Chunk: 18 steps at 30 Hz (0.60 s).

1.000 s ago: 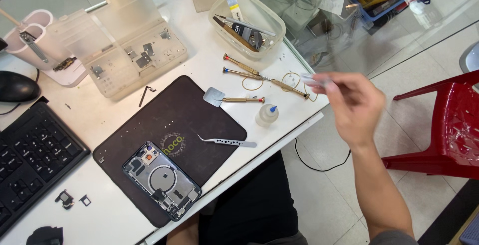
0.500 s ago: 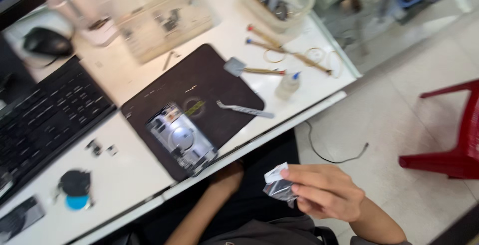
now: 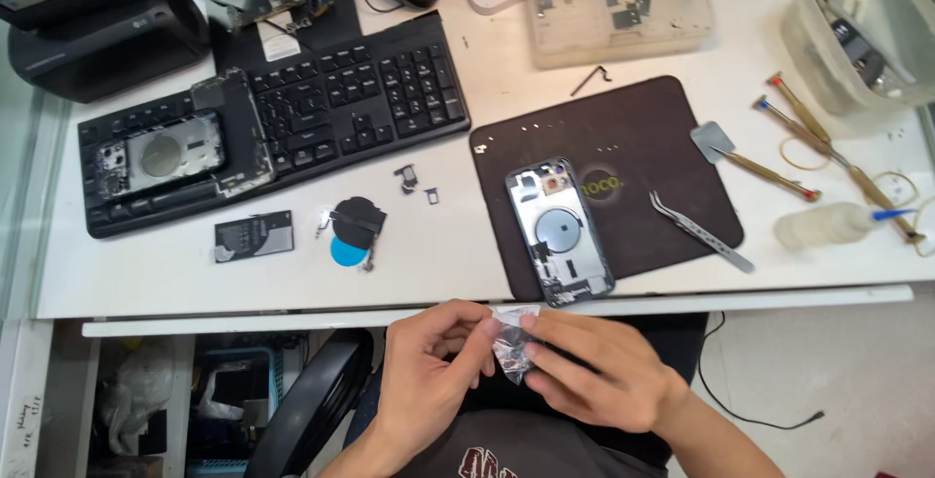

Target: The person uses a precision screwdriver and tweezers to remove screws and small components from a disassembled smartphone chassis. They place removed parts on the desk and continue to manipulate internal components with tools.

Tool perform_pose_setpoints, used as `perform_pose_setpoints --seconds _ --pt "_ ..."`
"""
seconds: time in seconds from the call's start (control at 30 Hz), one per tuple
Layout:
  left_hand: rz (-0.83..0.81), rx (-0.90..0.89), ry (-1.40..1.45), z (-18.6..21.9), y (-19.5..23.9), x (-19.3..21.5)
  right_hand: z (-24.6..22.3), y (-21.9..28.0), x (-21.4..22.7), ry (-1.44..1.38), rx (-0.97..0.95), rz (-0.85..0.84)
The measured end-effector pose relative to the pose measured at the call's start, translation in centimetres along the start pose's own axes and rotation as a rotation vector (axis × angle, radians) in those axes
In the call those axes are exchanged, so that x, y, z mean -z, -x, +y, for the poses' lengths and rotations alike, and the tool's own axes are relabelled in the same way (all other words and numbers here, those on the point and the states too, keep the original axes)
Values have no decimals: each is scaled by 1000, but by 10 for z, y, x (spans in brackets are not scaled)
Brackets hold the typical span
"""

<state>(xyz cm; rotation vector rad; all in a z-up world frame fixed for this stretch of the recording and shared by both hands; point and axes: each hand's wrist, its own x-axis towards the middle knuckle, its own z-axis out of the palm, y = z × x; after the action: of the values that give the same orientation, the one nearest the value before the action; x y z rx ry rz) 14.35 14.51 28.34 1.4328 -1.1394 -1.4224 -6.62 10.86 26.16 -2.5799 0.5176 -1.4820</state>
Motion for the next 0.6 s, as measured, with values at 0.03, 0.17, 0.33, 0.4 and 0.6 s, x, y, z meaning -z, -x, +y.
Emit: perform_pose_setpoints --seconds 0.03,0.17,0.33,0.4,0.6 --pt "8 -10 -32 2 -3 4 -1 -7 4 -32 -65 16" --pt "-80 -429 -315 8 -10 17 5 -36 15 9 -302 -76" --pt "-196 -270 -200 17 -17 24 18 -56 11 -145 -250 -172" --pt "-248 -126 -51 17 -22 26 17 -49 10 -138 -206 -128" --pt "-188 -367 -144 13 -20 29 -8 -2 23 -148 -190 7"
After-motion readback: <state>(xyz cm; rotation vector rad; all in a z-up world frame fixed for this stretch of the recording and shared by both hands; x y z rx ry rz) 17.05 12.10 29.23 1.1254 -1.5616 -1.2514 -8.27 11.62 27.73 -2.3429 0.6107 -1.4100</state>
